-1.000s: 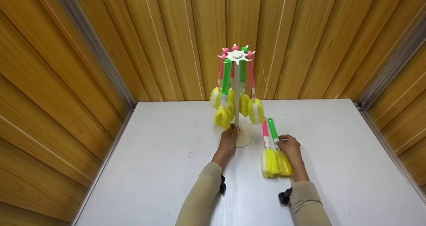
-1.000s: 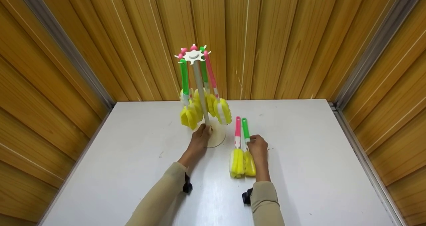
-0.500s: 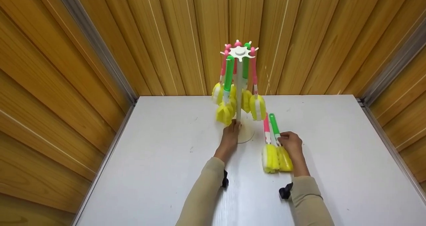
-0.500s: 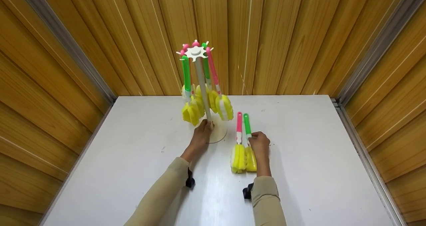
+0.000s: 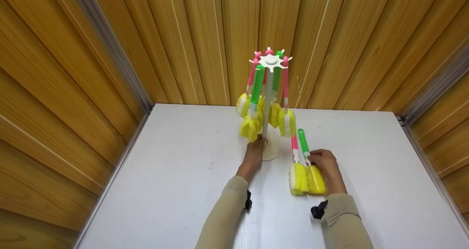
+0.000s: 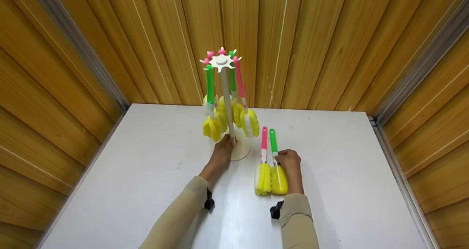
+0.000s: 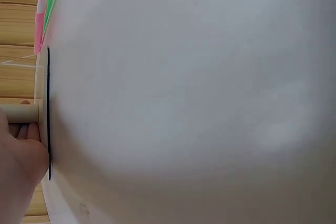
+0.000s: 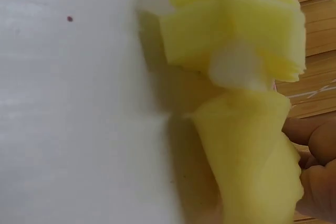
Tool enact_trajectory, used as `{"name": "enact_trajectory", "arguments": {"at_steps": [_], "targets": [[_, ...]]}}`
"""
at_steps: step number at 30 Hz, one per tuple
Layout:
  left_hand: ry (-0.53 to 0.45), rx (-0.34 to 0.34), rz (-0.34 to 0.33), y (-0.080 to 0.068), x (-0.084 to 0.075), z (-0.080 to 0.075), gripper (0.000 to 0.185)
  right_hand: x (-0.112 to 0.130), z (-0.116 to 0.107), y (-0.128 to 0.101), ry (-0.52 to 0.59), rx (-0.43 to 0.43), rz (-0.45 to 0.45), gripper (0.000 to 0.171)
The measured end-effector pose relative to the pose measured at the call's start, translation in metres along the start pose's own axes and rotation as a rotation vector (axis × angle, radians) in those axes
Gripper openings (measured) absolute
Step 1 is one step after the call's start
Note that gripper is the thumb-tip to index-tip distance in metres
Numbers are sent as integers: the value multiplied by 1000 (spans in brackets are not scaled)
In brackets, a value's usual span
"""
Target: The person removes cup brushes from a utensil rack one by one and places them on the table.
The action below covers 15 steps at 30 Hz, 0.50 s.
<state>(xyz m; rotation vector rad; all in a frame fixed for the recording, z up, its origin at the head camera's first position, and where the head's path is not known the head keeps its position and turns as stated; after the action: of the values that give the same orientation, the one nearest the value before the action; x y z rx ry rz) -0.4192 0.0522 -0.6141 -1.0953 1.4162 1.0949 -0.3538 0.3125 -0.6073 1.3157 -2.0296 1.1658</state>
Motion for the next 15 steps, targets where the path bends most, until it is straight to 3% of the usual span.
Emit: {"name": "enact_trajectory", "arguments": {"at_steps": [9, 11, 15], "targets": [[19, -10, 34, 5, -7, 0, 38, 5, -3, 11, -30, 62, 46, 46], [17, -13, 34, 7, -9, 0, 37, 8, -4, 12, -31, 71, 36, 46], [26, -16, 15, 6, -8, -1, 36, 27, -9, 5, -139, 51, -30, 47]]}}
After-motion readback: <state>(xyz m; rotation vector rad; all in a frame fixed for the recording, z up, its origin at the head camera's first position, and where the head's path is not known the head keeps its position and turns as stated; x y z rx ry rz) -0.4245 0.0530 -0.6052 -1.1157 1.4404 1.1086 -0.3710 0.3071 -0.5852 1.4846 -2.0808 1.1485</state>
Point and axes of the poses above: each hand's wrist, its own y-axis towards the middle knuckle, its own z-axis out of the palm, x = y × z, the point moved 8 cm from there along y, towards the middle knuckle, and after that the axes turned 11 degrees about -y, right-handed, at the moved point
